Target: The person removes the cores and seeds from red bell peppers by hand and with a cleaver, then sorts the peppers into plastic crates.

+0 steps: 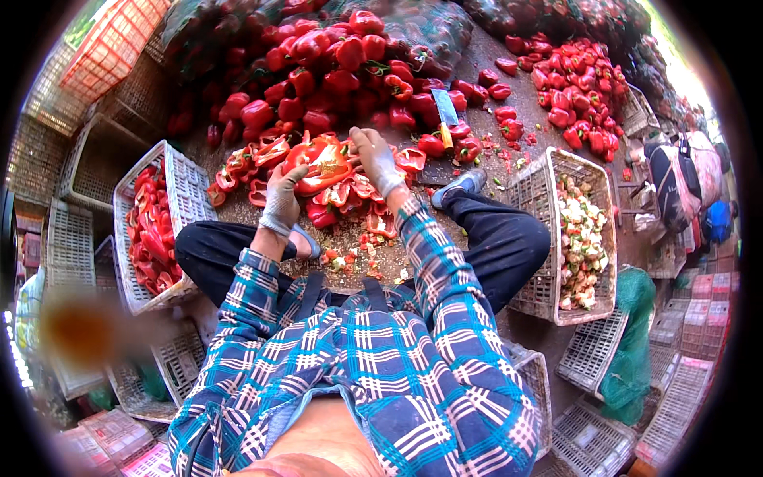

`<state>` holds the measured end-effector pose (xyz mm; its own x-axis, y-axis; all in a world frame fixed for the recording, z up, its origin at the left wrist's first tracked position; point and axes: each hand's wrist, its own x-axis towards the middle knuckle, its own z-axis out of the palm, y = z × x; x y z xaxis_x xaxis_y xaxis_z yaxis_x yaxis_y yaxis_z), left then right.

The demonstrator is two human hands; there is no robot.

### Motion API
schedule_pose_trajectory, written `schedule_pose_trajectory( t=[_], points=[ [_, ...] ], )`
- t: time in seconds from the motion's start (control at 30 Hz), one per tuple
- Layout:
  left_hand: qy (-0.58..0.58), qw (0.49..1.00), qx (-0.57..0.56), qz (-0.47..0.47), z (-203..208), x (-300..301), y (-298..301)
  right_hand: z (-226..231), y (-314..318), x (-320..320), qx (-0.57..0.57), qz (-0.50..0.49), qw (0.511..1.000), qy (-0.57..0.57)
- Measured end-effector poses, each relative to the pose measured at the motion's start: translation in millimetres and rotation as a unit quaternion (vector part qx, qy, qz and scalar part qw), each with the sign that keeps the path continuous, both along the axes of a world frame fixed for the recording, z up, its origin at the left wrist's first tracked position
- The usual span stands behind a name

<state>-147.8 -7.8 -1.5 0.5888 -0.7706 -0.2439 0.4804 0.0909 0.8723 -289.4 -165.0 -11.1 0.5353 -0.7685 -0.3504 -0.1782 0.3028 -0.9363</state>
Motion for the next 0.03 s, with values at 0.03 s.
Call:
schedule_pose_trajectory(
  t=[0.03],
  points=[
    [0.004, 1.000, -0.007, -0.025, 1.6, -15.8, -17.8, -13.4, -5.9, -23.0, -0.163, -0.076, 0.984, -0.006]
  ],
)
